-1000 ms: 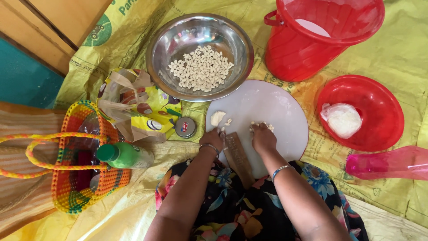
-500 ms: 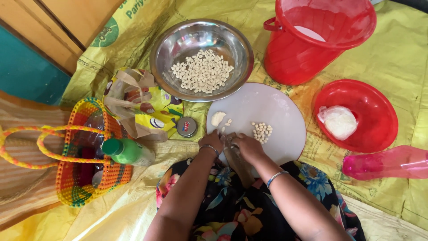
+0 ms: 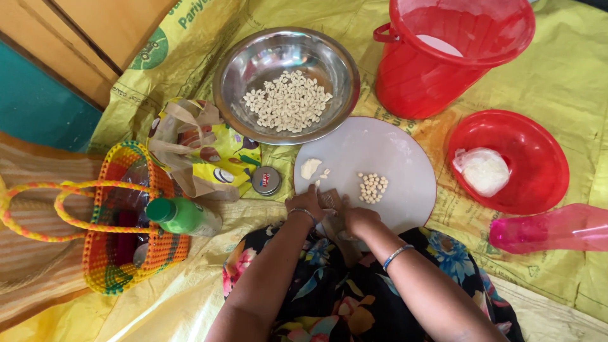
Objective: The person sits on the floor and repeatedly pinches small portions of dough into round balls, placing them on a white plate. They then use a wooden ridged tool to press patterns into the dough balls, transferring the finished pieces into a metal bowl.
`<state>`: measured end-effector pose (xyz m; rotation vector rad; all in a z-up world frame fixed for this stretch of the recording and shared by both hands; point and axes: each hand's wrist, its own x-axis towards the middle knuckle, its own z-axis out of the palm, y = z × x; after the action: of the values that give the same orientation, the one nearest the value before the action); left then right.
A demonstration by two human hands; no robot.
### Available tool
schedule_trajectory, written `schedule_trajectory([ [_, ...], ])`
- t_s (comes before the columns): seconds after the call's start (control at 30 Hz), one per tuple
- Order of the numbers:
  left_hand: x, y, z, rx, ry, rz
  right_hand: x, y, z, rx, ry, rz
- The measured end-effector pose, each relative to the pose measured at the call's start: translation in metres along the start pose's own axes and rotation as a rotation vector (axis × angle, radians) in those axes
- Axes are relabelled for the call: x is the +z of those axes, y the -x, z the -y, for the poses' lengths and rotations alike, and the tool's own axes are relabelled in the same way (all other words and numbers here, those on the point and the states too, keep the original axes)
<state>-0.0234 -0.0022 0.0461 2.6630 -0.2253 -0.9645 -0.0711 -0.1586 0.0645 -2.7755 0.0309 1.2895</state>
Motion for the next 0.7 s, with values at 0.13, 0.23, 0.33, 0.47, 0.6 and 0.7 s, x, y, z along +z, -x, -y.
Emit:
schedule_trajectory([
  [0.13,-0.004,-0.008,-0.001,-0.026,-0.004,0.051,0.005,-0.009,-0.001,-0.012,-0.002,0.022],
  [0.23,-0.004,-0.013,-0.002,-0.034,-0.001,0.071,0.009,-0.016,-0.003,-0.047,0.006,0.000],
  [0.33,-0.001,-0.018,-0.004,-0.051,-0.014,0.064,0.011,-0.020,-0.006,-0.059,0.035,0.017],
  [0.47,0.003,-0.028,-0.003,-0.060,-0.019,0.024,0.012,-0.020,-0.005,-0.035,-0.002,0.025],
  [0.6,0.020,-0.044,0.005,-0.055,0.013,-0.028,0.015,-0.022,-0.004,-0.029,0.021,0.005],
  [0.7,0.033,-0.055,0.013,-0.059,0.060,-0.097,0.018,-0.024,-0.006,-0.040,0.014,0.004],
])
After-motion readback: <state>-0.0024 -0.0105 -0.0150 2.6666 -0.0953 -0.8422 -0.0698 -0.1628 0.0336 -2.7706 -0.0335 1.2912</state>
